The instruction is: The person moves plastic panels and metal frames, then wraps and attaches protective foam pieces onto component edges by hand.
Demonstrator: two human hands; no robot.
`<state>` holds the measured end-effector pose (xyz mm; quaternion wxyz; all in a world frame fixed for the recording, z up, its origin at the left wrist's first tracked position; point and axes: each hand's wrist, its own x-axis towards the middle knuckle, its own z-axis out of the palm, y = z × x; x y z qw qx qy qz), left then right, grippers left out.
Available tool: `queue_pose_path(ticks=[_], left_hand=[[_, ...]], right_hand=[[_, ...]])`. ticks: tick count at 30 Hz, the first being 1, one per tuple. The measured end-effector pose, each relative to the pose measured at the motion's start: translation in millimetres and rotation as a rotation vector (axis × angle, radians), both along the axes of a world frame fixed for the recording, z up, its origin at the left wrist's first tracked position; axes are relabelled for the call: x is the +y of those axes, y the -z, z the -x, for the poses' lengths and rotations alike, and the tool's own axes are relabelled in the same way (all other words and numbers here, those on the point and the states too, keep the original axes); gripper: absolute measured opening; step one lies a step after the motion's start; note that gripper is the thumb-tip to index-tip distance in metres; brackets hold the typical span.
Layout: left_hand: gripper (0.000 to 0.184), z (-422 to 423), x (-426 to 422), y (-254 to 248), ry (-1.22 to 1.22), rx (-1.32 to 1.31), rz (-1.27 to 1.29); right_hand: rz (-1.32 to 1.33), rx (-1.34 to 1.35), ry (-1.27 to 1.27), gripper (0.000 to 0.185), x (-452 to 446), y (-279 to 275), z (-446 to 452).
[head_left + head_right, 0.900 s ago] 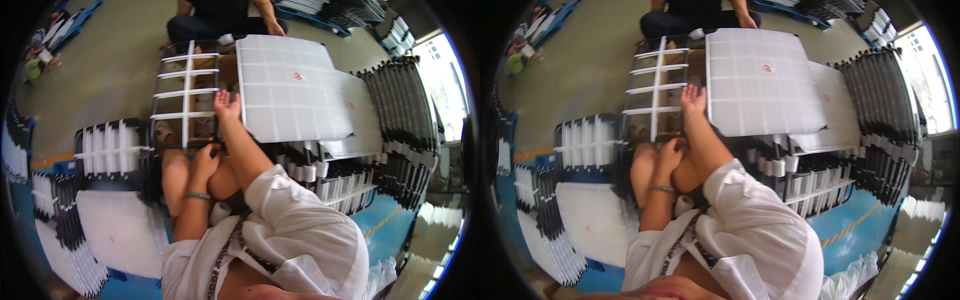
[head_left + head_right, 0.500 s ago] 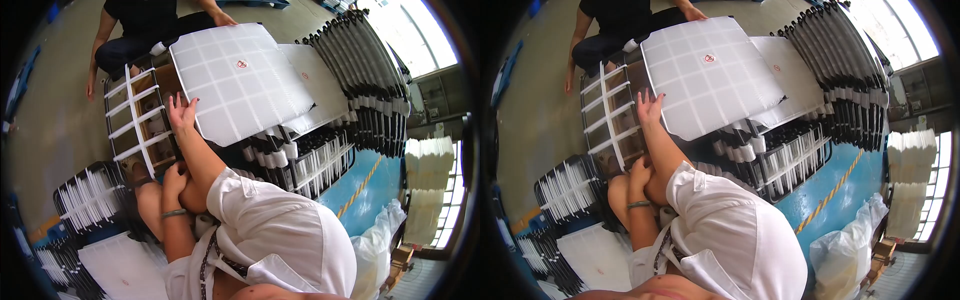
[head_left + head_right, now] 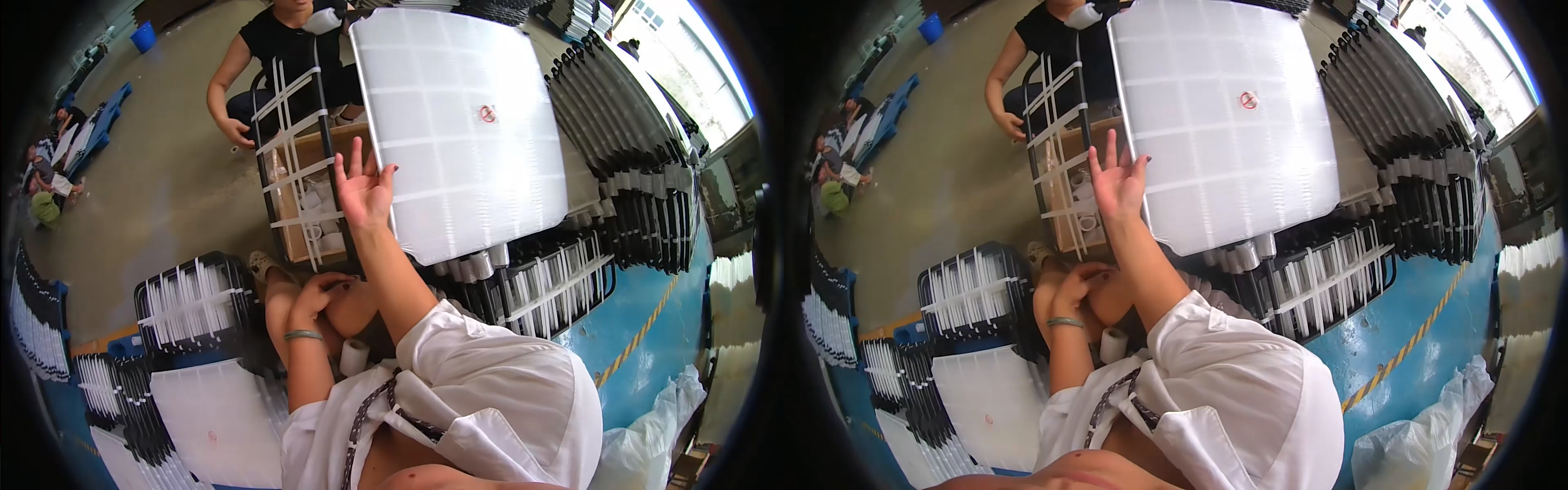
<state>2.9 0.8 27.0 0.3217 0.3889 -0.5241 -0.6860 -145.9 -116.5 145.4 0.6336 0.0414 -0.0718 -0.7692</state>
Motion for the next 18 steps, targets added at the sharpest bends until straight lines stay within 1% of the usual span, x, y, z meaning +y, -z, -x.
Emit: queue_pose_path(ticks=[1, 3, 4, 5, 6, 7, 8, 11, 12, 13, 14, 18], left_hand=[[0.027, -0.5, 1.5, 0.4, 0.038, 0.002, 0.024], [0.03, -2.4, 0.0, 4.5, 0.019, 0.005, 0.021], [0.031, -1.5, 2.0, 1.5, 0.012, 0.01, 0.015], [0.032, -2.7, 3.2, -1.2, -0.002, 0.008, 0.074], [0.027, -3.2, 4.2, 5.8, -0.057, 0.045, 0.077], [0.024, -0.4, 3.9, 13.3, -0.133, 0.064, 0.006], [0.022, 0.1, 1.9, 19.9, -0.211, 0.081, -0.062], [0.02, 6.4, 3.9, 21.2, -0.301, 0.035, -0.036], [0.02, 5.4, 3.6, 22.9, -0.295, 0.03, 0.007], [0.02, 4.6, 4.2, 26.6, -0.285, 0.024, 0.046], [0.021, 4.2, 5.6, 31.6, -0.274, 0.019, 0.08], [0.02, 3.8, 5.6, 39.0, -0.276, -0.083, 0.155]], right_hand=[[0.041, -0.006, -0.009, 0.04, 6.9, -5.8, 5.9], [0.124, 0.016, -0.005, 0.046, 18.9, -20.5, 16.7], [0.147, 0.042, 0.01, 0.044, 26.8, -31.4, 24.1], [0.169, 0.076, 0.025, 0.043, 32.5, -38.0, 32.1], [0.19, 0.11, 0.039, 0.042, 37.7, -44.4, 40.8], [0.206, 0.135, 0.046, 0.041, 46.9, -55.8, 51.4], [0.288, 0.157, 0.053, 0.041, 49.8, -59.7, 62.8], [0.351, 0.256, 0.094, 0.04, 66.3, -86.6, 99.4], [0.383, 0.298, 0.117, 0.04, 71.1, -93.6, 110.2], [0.359, 0.34, 0.152, 0.041, 82.1, -108.7, 117.3], [0.407, 0.347, 0.155, 0.04, 86.8, -115.6, 128.0], [0.389, 0.477, 0.288, 0.039, 111.2, -147.2, 158.2]])
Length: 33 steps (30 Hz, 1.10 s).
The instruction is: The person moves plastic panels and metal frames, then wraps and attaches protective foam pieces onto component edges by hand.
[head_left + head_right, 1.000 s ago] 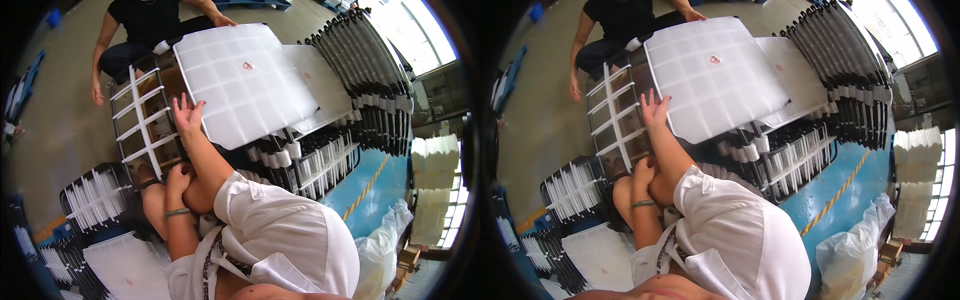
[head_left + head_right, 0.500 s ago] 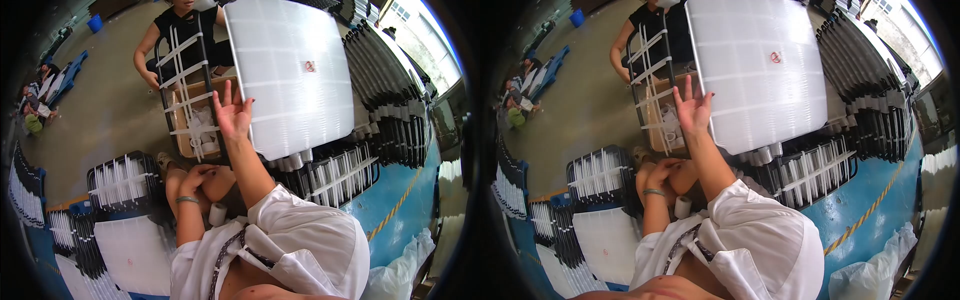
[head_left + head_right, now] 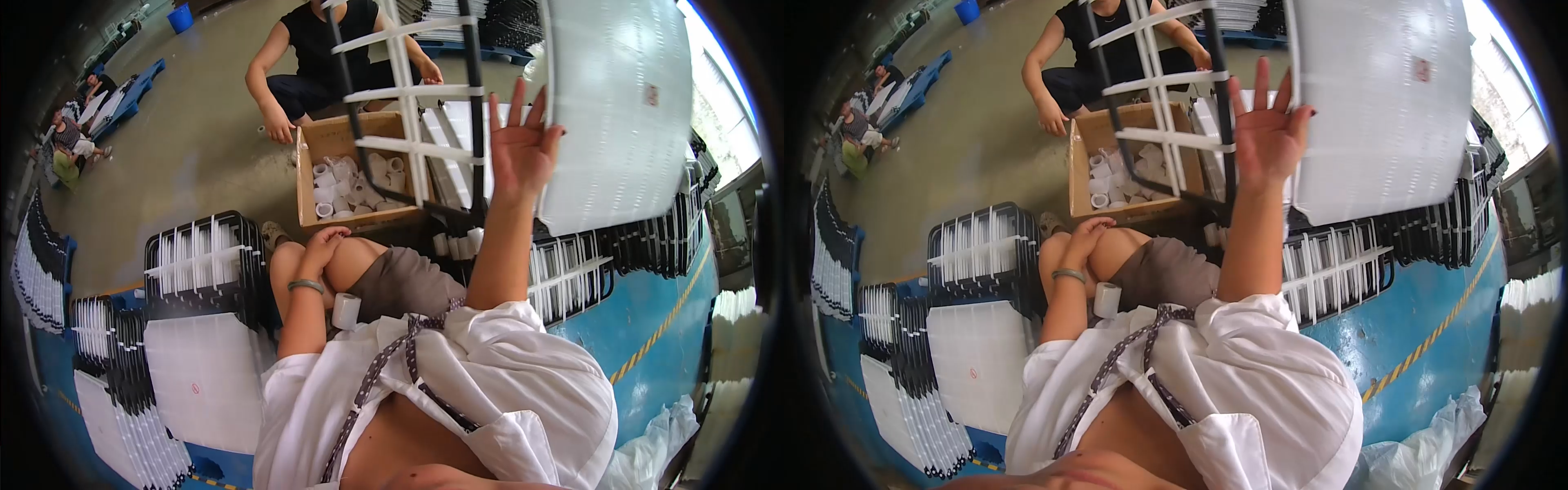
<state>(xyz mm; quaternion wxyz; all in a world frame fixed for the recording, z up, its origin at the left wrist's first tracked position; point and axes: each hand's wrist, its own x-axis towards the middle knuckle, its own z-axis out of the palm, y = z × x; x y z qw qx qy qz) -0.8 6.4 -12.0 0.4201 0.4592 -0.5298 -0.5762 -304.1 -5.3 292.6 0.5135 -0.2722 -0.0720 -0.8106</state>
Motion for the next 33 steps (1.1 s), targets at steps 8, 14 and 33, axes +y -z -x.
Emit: queue_pose_path(ticks=[8, 14, 33], left_hand=[[0.02, 4.1, -0.6, -6.1, 0.044, 0.011, -0.054], [0.019, 5.4, -1.7, -13.3, 0.031, -0.053, 0.025], [0.021, 6.6, -2.3, -18.9, 0.153, -0.121, 0.019]], right_hand=[[0.062, 0.248, 0.251, 0.038, 31.1, -22.2, 56.5], [0.028, 0.385, 0.547, 0.044, 46.7, -67.0, 89.9], [-0.485, 0.257, 1.704, 0.055, 195.8, -177.1, 185.5]])
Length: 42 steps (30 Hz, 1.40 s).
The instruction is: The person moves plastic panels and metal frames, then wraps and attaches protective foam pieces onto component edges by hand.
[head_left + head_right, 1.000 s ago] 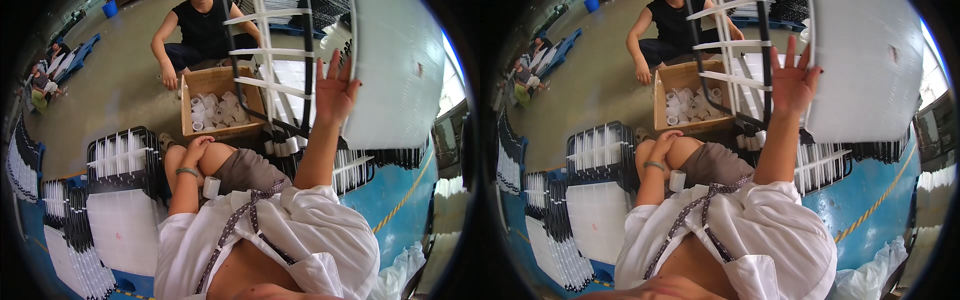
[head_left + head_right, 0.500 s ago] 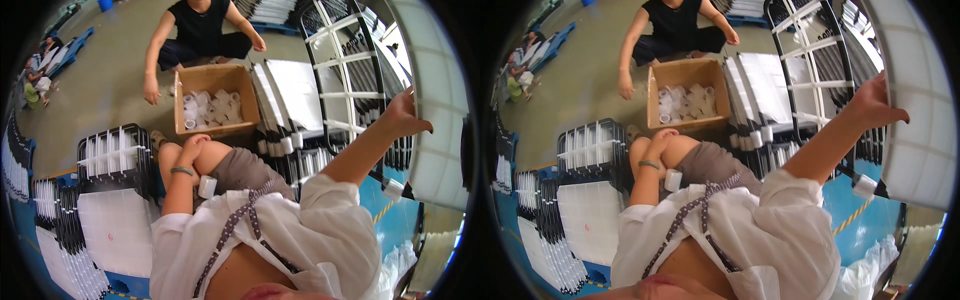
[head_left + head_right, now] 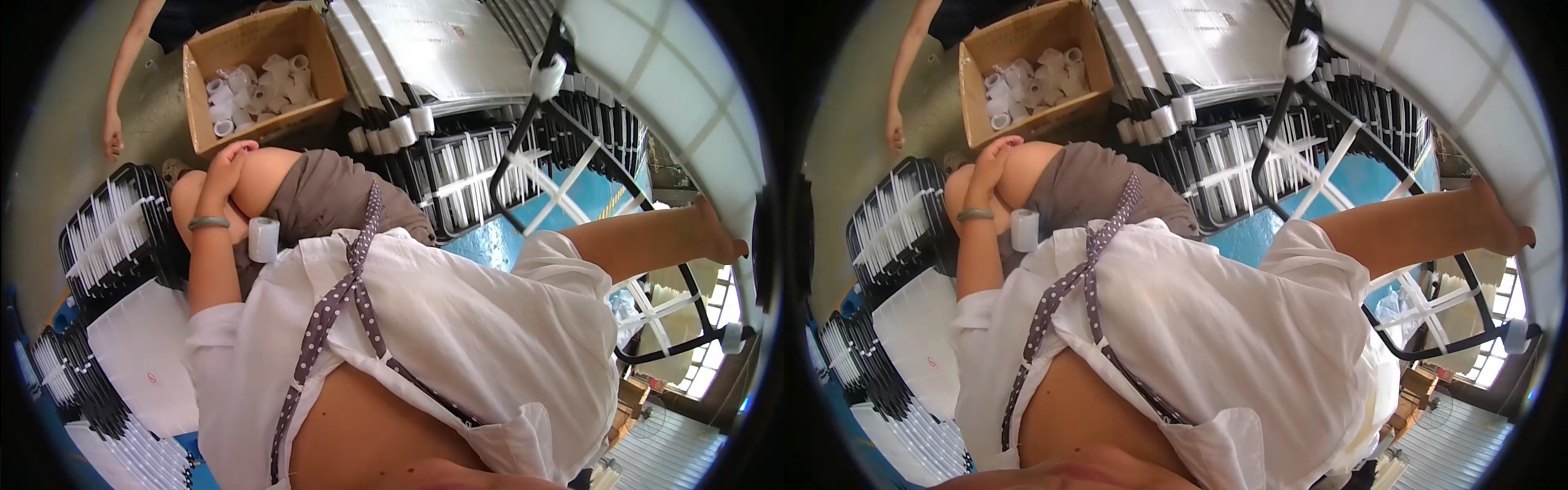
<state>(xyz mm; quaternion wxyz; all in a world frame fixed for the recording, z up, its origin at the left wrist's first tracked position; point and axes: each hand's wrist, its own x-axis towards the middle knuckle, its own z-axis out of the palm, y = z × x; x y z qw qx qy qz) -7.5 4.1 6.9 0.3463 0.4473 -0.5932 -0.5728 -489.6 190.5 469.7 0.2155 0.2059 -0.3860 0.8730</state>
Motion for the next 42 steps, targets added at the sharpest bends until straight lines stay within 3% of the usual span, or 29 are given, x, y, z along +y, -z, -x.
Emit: queue_pose_path(ticks=[5, 8, 13, 18, 25, 30, 35, 37, 39, 42], left_hand=[[0.024, 1.5, -1.7, 10.5, -0.076, 0.075, -0.105], [0.024, -4.0, -8.3, 29.7, -0.157, -0.027, 0.214], [0.024, -9.0, 1.9, 25.5, -0.169, -0.058, 0.13], [0.023, -6.9, 7.2, 21.5, -0.214, -0.069, 0.125], [0.023, -3.5, 11.3, 13.7, -0.223, -0.067, 0.043], [0.022, 0.3, 10.5, 8.4, -0.186, -0.051, 0.026], [0.022, 5.1, 9.5, 3.6, -0.214, -0.038, -0.027], [0.022, 4.0, 10.2, 0.2, -0.197, -0.023, -0.055], [0.022, 3.0, 9.1, 1.5, -0.201, -0.046, -0.078], [0.023, 4.3, 9.0, -3.8, -0.21, -0.057, -0.078]], right_hand=[[-0.201, -0.092, -0.013, 0.053, -7.1, 13.4, 10.1], [-0.258, -0.125, -0.092, 0.051, -29.4, 44.0, 16.7], [-0.368, -0.341, -0.272, 0.044, -75.3, 98.8, 14.0], [-0.354, -0.466, -0.545, 0.044, -117.0, 169.4, 61.4], [-0.368, -0.692, -0.825, 0.045, -175.2, 205.9, 113.3], [-0.52, -0.885, -0.751, 0.043, -226.7, 234.5, 134.9], [-0.537, -0.967, -0.874, 0.045, -279.5, 292.5, 165.9], [-0.363, -1.175, -0.978, 0.044, -287.8, 321.4, 177.9], [-0.625, -1.127, -0.863, 0.046, -283.4, 314.5, 152.7], [-0.803, -0.48, -0.613, 0.047, -261.8, 330.4, 116.8]])
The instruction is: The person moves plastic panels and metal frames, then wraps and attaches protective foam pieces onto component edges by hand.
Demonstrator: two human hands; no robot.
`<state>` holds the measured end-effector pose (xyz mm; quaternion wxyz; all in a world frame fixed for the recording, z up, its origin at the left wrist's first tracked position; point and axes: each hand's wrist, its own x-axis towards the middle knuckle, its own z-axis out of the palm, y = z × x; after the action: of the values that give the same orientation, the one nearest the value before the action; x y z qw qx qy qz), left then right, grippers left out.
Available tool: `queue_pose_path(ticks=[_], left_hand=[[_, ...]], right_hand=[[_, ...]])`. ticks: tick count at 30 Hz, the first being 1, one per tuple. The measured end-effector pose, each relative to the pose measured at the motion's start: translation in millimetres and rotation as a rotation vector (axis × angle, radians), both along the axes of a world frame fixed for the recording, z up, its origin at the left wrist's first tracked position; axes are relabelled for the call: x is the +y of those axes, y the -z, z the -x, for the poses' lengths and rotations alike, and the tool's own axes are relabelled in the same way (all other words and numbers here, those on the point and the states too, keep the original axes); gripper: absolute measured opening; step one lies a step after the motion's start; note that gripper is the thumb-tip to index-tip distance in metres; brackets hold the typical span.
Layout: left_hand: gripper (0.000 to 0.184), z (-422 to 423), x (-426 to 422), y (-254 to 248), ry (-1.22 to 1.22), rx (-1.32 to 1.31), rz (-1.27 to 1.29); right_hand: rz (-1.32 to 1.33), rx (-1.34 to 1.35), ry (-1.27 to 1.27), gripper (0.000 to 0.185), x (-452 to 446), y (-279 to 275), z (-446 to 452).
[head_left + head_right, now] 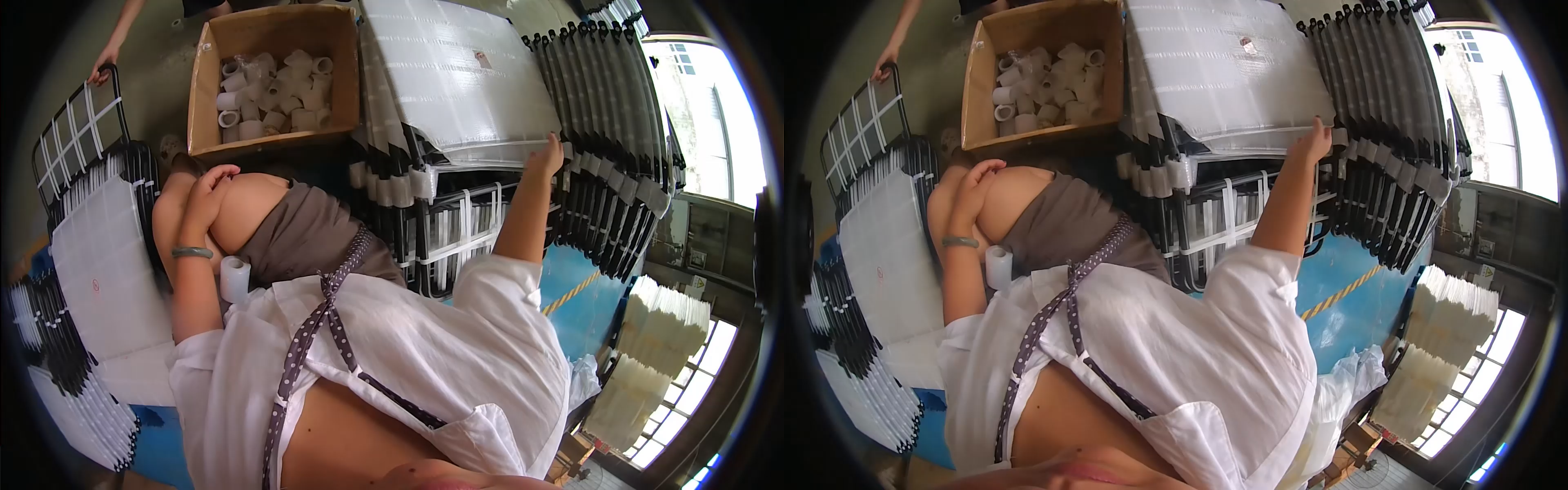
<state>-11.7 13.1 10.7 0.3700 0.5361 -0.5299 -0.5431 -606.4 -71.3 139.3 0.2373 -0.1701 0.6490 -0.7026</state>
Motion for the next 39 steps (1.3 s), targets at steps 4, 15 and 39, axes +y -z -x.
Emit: queue_pose_path(ticks=[4, 15, 39], left_hand=[[0.023, -0.5, -2.4, 0.9, 0.024, -0.028, 0.005], [0.022, 4.1, -7.3, -2.9, 0.067, 0.03, 0.008], [0.026, 11.7, -27.1, -13.0, 0.035, 0.056, 0.227]], right_hand=[[-0.162, 0.866, -0.292, 0.045, 83.5, 37.6, -71.3], [-1.033, 1.162, 0.261, 0.08, 284.6, 139.0, -55.7], [-0.824, 0.205, 0.359, 0.027, 329.0, 110.8, -28.6]])
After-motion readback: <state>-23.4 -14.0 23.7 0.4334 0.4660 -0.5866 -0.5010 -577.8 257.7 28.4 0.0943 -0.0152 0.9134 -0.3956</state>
